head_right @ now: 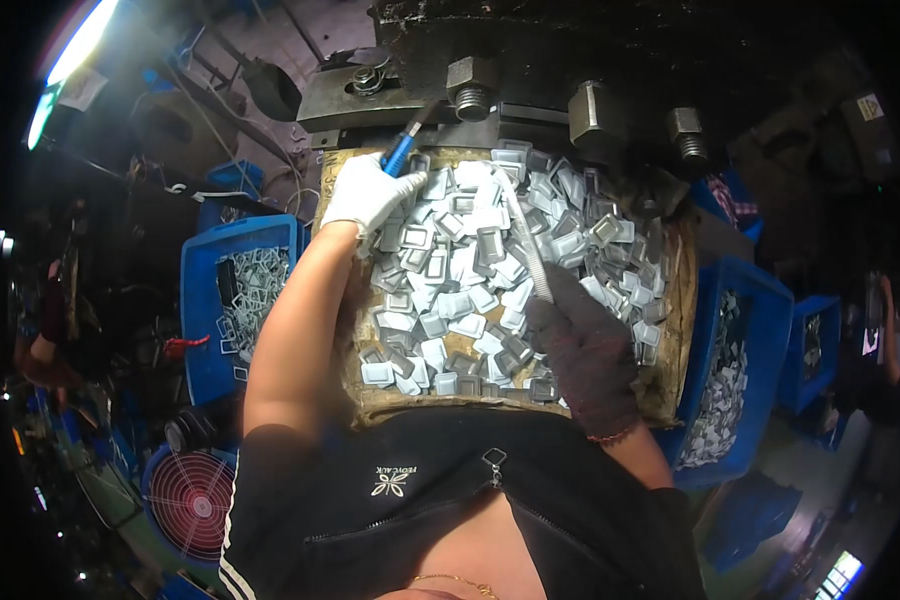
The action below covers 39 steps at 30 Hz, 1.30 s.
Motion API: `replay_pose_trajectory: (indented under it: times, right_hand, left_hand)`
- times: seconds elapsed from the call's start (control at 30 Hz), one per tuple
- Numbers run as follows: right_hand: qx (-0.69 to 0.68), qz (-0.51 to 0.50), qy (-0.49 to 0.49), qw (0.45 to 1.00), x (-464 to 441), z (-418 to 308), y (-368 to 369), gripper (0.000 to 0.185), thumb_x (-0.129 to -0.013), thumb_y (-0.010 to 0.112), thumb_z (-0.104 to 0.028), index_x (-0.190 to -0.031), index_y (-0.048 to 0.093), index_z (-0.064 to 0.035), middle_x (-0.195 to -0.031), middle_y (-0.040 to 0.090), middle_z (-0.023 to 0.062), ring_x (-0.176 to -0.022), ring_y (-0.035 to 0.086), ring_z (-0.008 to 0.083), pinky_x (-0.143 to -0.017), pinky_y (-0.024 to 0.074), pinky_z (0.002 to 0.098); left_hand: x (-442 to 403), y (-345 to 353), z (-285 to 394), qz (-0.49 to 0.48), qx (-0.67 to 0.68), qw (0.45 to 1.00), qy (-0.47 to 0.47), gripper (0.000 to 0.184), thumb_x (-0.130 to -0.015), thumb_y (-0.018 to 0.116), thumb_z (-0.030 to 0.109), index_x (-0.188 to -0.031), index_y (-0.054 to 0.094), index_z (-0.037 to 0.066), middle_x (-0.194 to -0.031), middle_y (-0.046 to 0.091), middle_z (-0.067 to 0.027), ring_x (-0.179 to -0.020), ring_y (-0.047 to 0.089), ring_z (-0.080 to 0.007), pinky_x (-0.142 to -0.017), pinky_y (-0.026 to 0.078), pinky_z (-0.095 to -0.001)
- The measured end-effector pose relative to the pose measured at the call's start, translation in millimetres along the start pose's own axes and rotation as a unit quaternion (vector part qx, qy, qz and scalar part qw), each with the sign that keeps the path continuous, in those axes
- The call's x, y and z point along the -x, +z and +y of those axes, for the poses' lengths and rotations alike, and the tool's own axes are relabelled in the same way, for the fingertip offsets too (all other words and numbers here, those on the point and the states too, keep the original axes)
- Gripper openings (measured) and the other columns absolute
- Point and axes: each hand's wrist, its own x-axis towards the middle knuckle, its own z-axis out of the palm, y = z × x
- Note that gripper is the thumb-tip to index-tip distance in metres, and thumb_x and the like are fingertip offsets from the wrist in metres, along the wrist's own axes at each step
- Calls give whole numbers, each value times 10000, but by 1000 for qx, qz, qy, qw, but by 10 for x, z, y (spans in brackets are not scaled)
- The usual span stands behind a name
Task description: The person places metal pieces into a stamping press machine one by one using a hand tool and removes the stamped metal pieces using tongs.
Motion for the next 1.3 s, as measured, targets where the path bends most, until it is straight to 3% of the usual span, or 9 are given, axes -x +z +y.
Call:
replay_pose_trajectory:
  times: [0.13,0.27,0.7,0.8,1.0,1.03,1.1,1.27,1.3]
  right_hand:
    - [-11,-31,2,999,24,-72,29,419,-942,668,-150,-1324,582,-2,-881,687,76,-714,606,82,-647,511,260]
    - [-9,-36,-12,999,12,-97,65,425,-938,671,-149,-1325,580,0,-912,701,93,-692,624,91,-626,519,259]
    - [6,-42,-22,999,-10,-87,60,421,-928,691,-143,-1309,589,7,-985,717,113,-701,646,107,-636,540,277]
    - [20,-51,-29,998,-16,-70,26,412,-923,695,-139,-1297,600,8,-976,720,104,-719,640,98,-651,536,270]
    - [30,-50,21,998,-8,-200,-59,409,-916,701,-138,-1295,611,-11,-933,713,65,-717,615,82,-644,517,252]
    - [17,-37,26,999,-23,-160,-93,412,-918,697,-137,-1302,608,-18,-925,708,57,-705,609,81,-629,512,249]
    - [-16,12,40,999,-54,-98,-158,412,-916,688,-131,-1310,608,-36,-892,690,30,-668,586,65,-584,489,229]
    - [-40,124,20,991,-159,-33,-339,418,-932,649,-145,-1338,589,-64,-886,677,18,-636,561,51,-528,459,206]
    - [-35,132,13,991,-183,-30,-359,414,-944,636,-152,-1342,579,-52,-904,680,30,-647,568,61,-541,464,215]
  left_hand:
    - [132,-65,77,-59,285,956,-39,311,-817,783,317,-950,717,44,-807,699,-41,-675,624,-92,-621,496,-263]
    - [204,22,93,-113,437,891,-52,266,-848,772,279,-940,700,41,-809,708,-39,-651,625,-76,-559,466,-225]
    - [190,124,83,-83,508,857,16,272,-868,734,165,-1072,656,3,-852,703,-67,-674,612,-94,-615,488,-241]
    - [79,-143,35,-147,354,922,64,276,-858,720,119,-1099,659,-2,-873,696,-60,-695,612,-94,-628,494,-240]
    - [-112,-346,219,-235,146,954,118,360,-871,745,253,-1129,670,14,-864,692,-36,-712,610,-81,-641,492,-238]
    - [-135,-379,267,-228,160,955,99,401,-901,708,348,-1112,659,11,-843,694,-57,-723,635,-96,-642,505,-265]
    - [-309,-411,340,-104,-96,978,154,457,-922,660,420,-1099,642,0,-829,693,-98,-735,655,-109,-666,522,-295]
    - [-390,-410,868,-131,-277,939,155,401,-890,631,324,-1134,601,7,-1026,687,-237,-953,669,-396,-826,531,-469]
    - [-401,-378,987,-114,-304,931,165,344,-892,607,284,-1102,640,13,-1017,699,-218,-930,686,-369,-816,542,-446]
